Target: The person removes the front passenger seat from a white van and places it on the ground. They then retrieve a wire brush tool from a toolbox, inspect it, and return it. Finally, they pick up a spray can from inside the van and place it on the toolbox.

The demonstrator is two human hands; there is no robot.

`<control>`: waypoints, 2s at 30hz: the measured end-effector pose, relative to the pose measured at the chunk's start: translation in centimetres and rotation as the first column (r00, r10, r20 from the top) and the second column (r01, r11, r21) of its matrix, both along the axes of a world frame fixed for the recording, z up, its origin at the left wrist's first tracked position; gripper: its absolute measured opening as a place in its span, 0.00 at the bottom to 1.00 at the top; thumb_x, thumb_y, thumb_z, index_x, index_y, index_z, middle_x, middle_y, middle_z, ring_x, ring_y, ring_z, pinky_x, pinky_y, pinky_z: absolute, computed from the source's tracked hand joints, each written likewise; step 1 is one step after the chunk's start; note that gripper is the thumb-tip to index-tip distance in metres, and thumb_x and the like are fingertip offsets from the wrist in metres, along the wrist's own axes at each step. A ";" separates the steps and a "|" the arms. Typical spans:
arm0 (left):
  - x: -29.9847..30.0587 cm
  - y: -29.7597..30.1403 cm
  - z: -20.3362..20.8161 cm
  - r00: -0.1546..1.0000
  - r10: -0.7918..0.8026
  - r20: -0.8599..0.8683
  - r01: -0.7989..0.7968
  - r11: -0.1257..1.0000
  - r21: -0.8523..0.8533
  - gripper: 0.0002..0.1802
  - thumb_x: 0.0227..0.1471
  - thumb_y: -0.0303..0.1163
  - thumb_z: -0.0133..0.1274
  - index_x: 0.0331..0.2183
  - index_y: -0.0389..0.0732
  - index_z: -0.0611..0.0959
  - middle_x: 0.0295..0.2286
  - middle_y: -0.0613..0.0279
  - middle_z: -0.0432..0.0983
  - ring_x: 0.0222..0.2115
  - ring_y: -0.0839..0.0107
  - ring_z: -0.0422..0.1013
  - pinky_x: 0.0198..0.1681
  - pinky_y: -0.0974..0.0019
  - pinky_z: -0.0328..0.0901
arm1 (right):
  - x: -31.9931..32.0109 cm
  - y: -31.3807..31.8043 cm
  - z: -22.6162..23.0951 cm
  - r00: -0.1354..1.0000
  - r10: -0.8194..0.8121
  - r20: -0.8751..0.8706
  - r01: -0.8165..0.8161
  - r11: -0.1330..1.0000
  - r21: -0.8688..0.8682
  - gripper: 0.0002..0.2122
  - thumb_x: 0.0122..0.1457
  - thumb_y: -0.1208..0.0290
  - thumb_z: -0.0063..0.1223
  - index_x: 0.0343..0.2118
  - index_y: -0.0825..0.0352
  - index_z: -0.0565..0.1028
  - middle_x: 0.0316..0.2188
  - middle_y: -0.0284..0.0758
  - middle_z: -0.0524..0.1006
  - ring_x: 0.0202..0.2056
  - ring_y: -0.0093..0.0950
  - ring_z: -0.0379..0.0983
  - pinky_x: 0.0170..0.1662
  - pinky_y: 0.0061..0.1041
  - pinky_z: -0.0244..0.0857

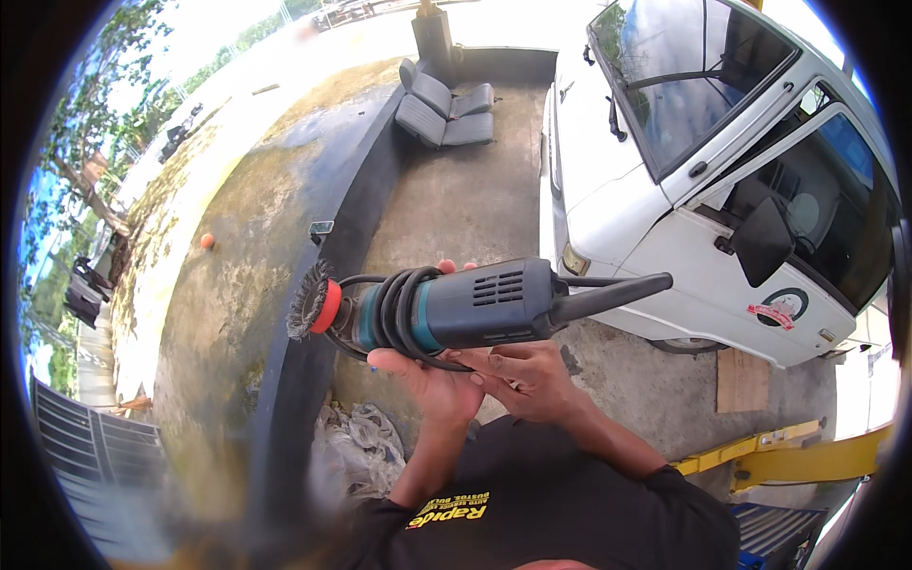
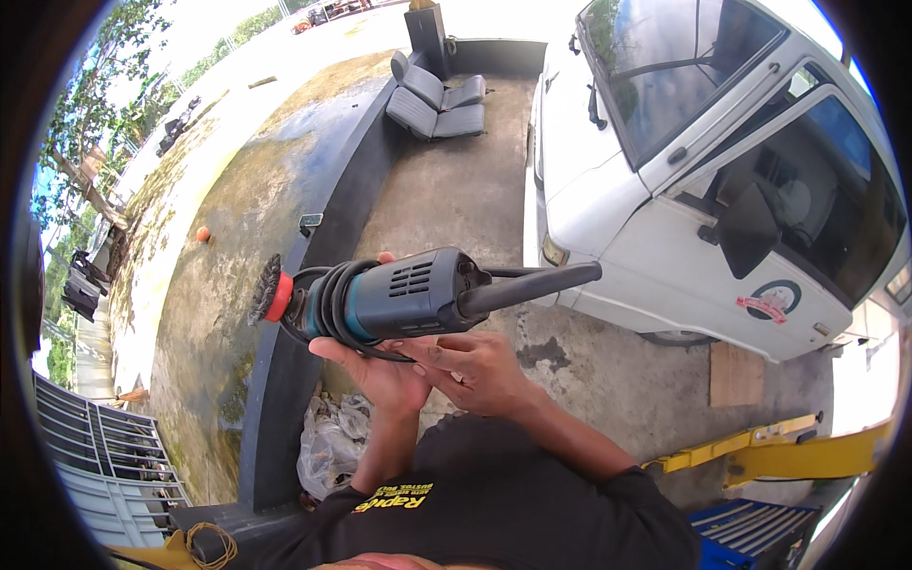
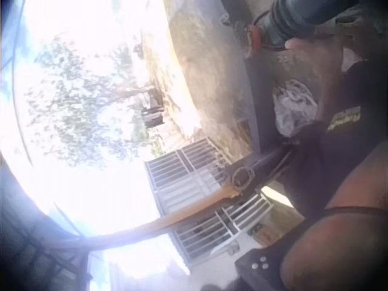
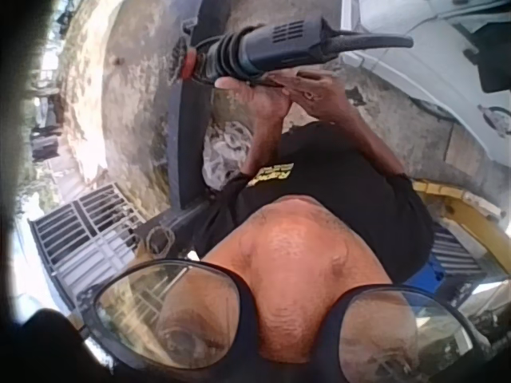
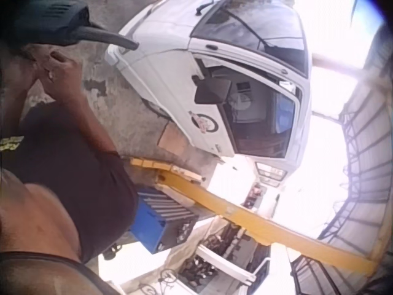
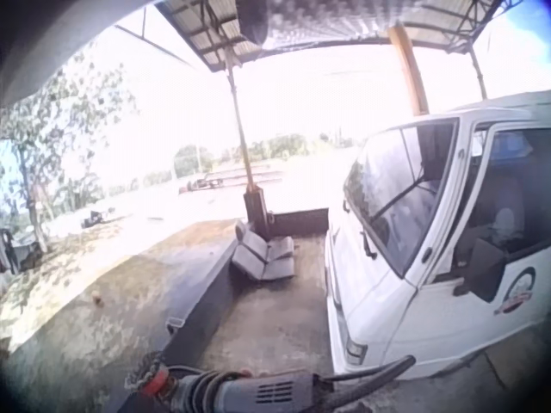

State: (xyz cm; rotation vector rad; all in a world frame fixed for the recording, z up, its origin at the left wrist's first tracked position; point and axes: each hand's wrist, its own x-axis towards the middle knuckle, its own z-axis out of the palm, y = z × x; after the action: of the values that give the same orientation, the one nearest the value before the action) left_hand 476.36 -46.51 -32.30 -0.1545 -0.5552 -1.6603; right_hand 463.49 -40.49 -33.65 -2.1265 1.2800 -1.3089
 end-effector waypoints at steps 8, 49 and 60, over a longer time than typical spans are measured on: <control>1.0 0.6 -2.8 0.953 -0.114 0.282 0.112 0.993 0.024 0.46 0.63 0.64 0.50 0.68 0.38 0.68 0.64 0.39 0.67 0.65 0.45 0.66 0.69 0.44 0.60 | -7.6 -3.6 -1.7 0.975 -0.009 -0.221 0.046 0.986 0.163 0.06 0.57 0.69 0.63 0.37 0.62 0.80 0.33 0.33 0.79 0.36 0.37 0.77 0.49 0.37 0.64; 2.8 0.3 -0.3 0.979 0.133 -0.157 -0.104 0.978 0.179 0.41 0.67 0.66 0.49 0.68 0.47 0.71 0.65 0.55 0.71 0.67 0.58 0.66 0.73 0.47 0.59 | 3.2 0.4 -2.4 0.996 -0.073 0.046 0.078 0.992 -0.099 0.17 0.63 0.73 0.64 0.55 0.65 0.77 0.45 0.42 0.80 0.42 0.44 0.81 0.41 0.40 0.76; 4.4 2.2 -2.9 0.950 -0.089 0.300 -0.017 0.943 0.331 0.44 0.63 0.65 0.42 0.58 0.33 0.77 0.50 0.39 0.80 0.49 0.49 0.79 0.58 0.46 0.72 | -5.7 -6.0 -8.5 0.951 -0.190 -0.245 0.185 0.982 -0.044 0.09 0.63 0.81 0.56 0.45 0.64 0.77 0.46 0.39 0.74 0.50 0.43 0.73 0.56 0.43 0.69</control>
State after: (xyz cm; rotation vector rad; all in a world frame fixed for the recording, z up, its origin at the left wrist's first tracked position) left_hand 480.76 -44.27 -35.23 0.3527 -0.5007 -1.8016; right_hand 457.79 -46.50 -42.10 -2.2873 1.6108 -1.1556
